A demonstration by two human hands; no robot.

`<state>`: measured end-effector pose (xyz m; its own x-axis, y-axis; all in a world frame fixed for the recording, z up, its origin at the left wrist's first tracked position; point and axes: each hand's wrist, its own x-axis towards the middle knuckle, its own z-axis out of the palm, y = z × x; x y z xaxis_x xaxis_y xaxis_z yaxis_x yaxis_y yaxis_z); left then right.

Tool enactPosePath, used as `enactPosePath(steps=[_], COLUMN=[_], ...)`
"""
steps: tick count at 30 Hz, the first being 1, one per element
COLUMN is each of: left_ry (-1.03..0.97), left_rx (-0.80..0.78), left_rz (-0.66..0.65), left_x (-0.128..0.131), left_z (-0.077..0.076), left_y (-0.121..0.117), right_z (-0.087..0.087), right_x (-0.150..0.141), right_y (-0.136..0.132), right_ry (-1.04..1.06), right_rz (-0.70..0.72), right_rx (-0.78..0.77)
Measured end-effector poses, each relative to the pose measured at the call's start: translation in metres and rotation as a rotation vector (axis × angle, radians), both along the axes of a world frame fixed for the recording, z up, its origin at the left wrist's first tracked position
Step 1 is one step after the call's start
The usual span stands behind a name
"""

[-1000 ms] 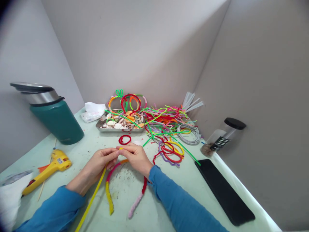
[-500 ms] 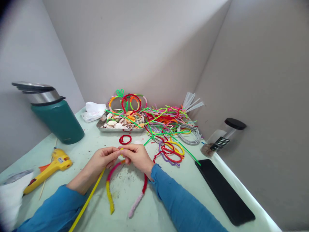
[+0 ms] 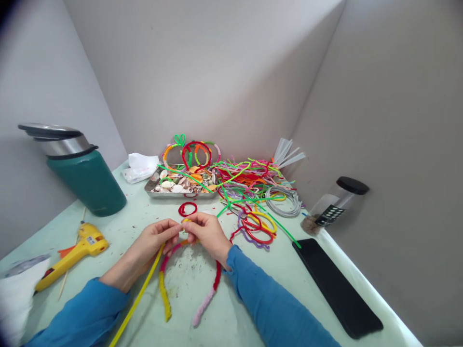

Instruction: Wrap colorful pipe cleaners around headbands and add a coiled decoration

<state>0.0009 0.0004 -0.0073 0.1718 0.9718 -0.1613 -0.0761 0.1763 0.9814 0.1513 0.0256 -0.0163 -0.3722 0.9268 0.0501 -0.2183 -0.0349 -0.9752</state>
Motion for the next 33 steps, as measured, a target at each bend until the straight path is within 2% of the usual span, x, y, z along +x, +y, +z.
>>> enactPosePath(steps=[8,15,18,23,27,30,33], left_ry=[0.023,0.038,-0.004,-0.010,-0.133,-0.216,-0.190], left_rx=[-0.024,-0.095,-0.140,-0.143,-0.184,-0.163,-0.112], left_rz=[-0.022,-0.037,-0.046,-0.085,-0.042,-0.006,-0.042], left_x=[0.003,-0.001,-0.003,-0.004,-0.005,-0.006,-0.005], left_z=[0.002,0.004,0.005,0.004,0.007,0.009,0.007], left_y=[-0.002,0.000,0.000,0.001,0.001,0.001,0.001], right_z=[0.000,-0.002,0.004,0.009,0.005,0.005,0.006], right_x=[0.000,0.011,0.016,0.018,0.017,0.016,0.015], right_y=[-0.001,0.009,0.008,0.002,0.002,0.005,0.006], right_ry=[-0.117,-0.264,-0.359,-0.502,-0.441,-0.315,-0.209], right_rz=[-0.026,-0.041,0.000,0.161,0.215,0.142,0.083], right_rx=[0.031,0.154,0.192,0.282,0.209,0.110,0.041])
